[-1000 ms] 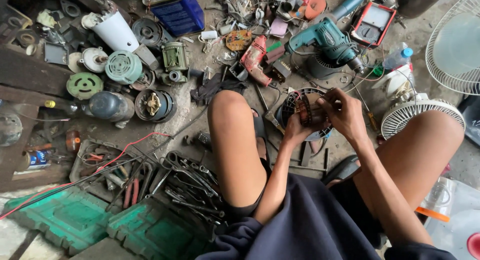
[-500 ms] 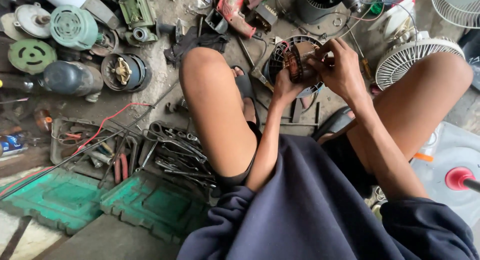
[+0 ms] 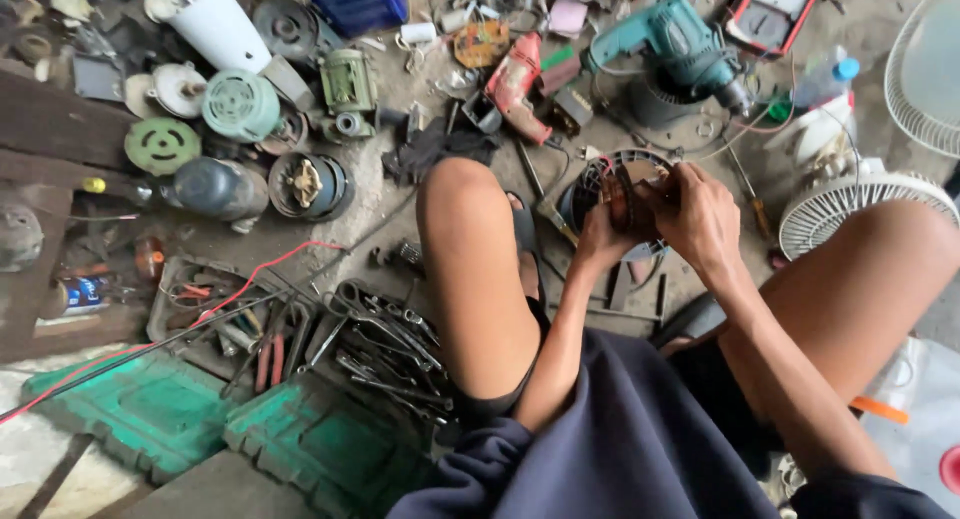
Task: Repairing the copper windings of an electric motor stator by manually arranging and securing the wires.
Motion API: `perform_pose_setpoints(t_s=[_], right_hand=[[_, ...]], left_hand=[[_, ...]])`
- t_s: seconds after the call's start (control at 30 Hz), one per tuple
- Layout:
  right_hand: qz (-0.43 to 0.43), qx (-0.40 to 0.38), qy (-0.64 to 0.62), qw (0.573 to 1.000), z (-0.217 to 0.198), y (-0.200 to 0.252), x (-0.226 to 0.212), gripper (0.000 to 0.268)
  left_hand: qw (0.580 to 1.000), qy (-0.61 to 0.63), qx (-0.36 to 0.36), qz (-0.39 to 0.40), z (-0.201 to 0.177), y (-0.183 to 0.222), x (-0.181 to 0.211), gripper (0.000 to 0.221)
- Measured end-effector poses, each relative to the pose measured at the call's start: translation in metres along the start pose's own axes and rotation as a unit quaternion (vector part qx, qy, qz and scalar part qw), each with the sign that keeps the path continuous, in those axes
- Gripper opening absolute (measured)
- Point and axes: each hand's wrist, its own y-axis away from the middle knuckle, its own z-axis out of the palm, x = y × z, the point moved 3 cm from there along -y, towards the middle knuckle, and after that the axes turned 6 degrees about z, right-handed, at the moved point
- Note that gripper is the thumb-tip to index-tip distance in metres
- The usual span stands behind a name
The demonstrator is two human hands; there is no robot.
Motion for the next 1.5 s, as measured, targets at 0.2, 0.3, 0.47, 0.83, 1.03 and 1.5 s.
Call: perform_pose_setpoints(t_s=[0.2, 0.3, 0.47, 0.83, 1.03, 1.5], right_hand=[[-0.016, -0.019, -0.013, 1.0, 0.009, 0.011, 0.005, 0.043], [0.044, -0.006, -0.023, 0.999, 0.018, -0.008, 0.013, 0.039], [0.044, 0.013, -0.076, 0.996, 0.007, 0.018, -0.005, 0.039], [0.077, -0.004, -0.056, 0.995, 0.009, 0.005, 0.011, 0.033], [0.079, 0.019, -0.052, 0.995, 0.016, 0.006, 0.019, 0.039], [0.072, 0.011, -0.205, 0.976, 0.005, 0.001, 0.027, 0.03]], left_hand=[[0.999, 0.029, 0.018, 0.011, 0.008, -0.013, -0.016, 0.039], [1.0, 0.011, 0.011, -0.003, 0.0, -0.005, 0.011, 0.043], [1.0, 0.011, 0.007, 0.004, -0.006, 0.0, 0.012, 0.042], [1.0, 0.008, 0.012, 0.016, 0.005, -0.023, -0.001, 0.034], [0.998, 0.02, 0.01, 0.054, -0.006, -0.011, 0.021, 0.039], [1.0, 0.02, 0.006, 0.006, -0.006, -0.005, 0.018, 0.026]])
